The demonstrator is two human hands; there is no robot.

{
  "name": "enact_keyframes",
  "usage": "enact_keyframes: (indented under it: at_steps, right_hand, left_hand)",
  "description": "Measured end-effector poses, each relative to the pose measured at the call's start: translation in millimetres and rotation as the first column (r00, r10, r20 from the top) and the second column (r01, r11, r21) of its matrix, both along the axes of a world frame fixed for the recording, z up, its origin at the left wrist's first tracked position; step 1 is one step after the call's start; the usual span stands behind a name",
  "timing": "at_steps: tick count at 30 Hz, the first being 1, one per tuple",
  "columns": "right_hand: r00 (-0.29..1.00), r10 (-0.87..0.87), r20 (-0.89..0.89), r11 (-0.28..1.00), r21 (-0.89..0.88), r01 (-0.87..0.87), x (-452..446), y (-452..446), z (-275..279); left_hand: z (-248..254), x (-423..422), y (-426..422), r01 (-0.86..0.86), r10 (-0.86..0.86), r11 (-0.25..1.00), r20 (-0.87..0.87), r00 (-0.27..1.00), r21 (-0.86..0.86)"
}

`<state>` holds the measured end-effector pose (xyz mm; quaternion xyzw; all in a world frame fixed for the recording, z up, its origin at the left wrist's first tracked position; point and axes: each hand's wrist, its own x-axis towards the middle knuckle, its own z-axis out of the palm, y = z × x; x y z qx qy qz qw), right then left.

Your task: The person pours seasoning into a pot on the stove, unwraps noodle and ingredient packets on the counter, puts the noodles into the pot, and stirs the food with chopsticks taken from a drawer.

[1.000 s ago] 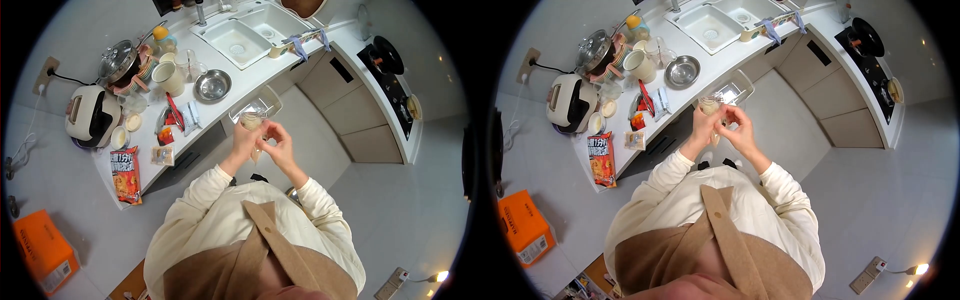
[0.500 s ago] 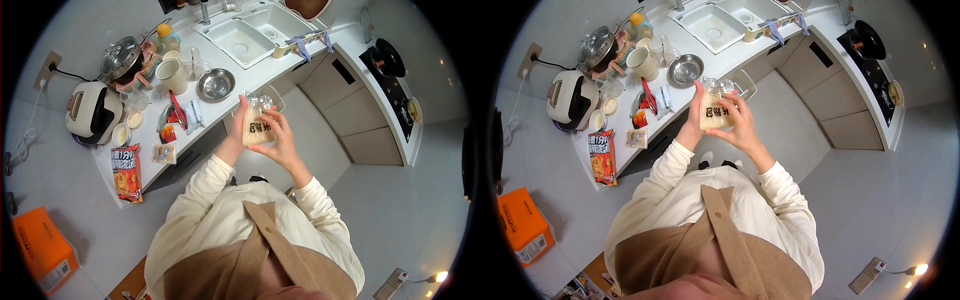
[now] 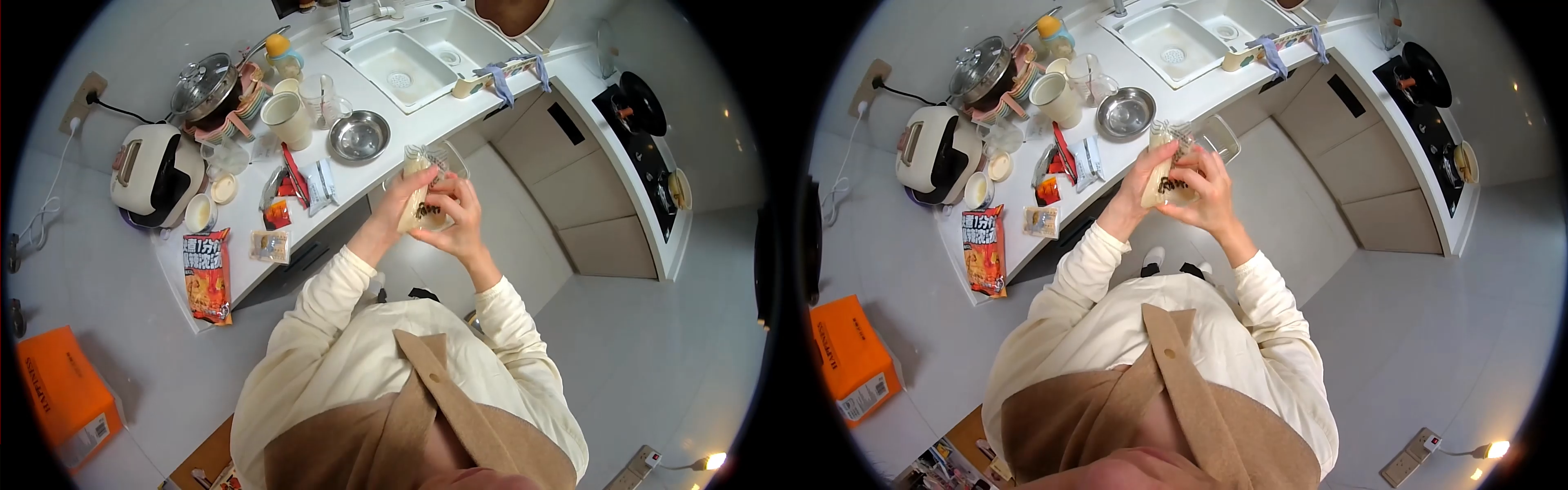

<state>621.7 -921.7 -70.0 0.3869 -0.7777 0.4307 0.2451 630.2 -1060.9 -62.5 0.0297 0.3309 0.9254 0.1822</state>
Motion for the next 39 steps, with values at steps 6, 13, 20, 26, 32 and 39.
enact_keyframes:
  at_steps: [6, 13, 20, 26, 32, 39]
  right_hand:
    - [1.0, -0.016, 0.018, 1.0, -0.025, 0.016, -2.3, 2.7, 6.4]
    - [0.998, 0.032, 0.057, 0.997, 0.072, -0.036, 13.3, 32.6, 52.1]
    - [0.95, 0.15, -0.274, 0.934, 0.355, -0.045, 5.6, 44.1, 90.8]
    - [0.976, 0.187, -0.116, 0.909, 0.397, -0.127, 8.8, 32.3, 106.9]
    - [0.956, 0.274, -0.102, 0.861, 0.468, -0.197, 0.8, 35.2, 92.9]
    - [0.956, 0.293, -0.006, 0.82, 0.515, -0.248, 1.7, 43.9, 103.3]
  left_hand:
    - [20.6, 10.0, -7.0, 0.14, -0.103, 0.972, -0.195, 0.975, 0.188]
    - [10.2, 21.6, -22.3, 0.21, -0.402, 0.871, -0.398, 0.824, -0.444]
    - [24.2, 27.6, -20.6, 0.116, -0.416, 0.8, -0.405, 0.814, -0.589]
    - [18.0, 29.9, -16.9, 0.016, -0.37, 0.775, -0.433, 0.822, -0.632]
    - [0.5, 28.5, -17.1, 0.057, -0.354, 0.741, -0.317, 0.88, -0.669]
    - [35.9, 32.5, -12.3, -0.148, -0.208, 0.731, -0.424, 0.882, -0.666]
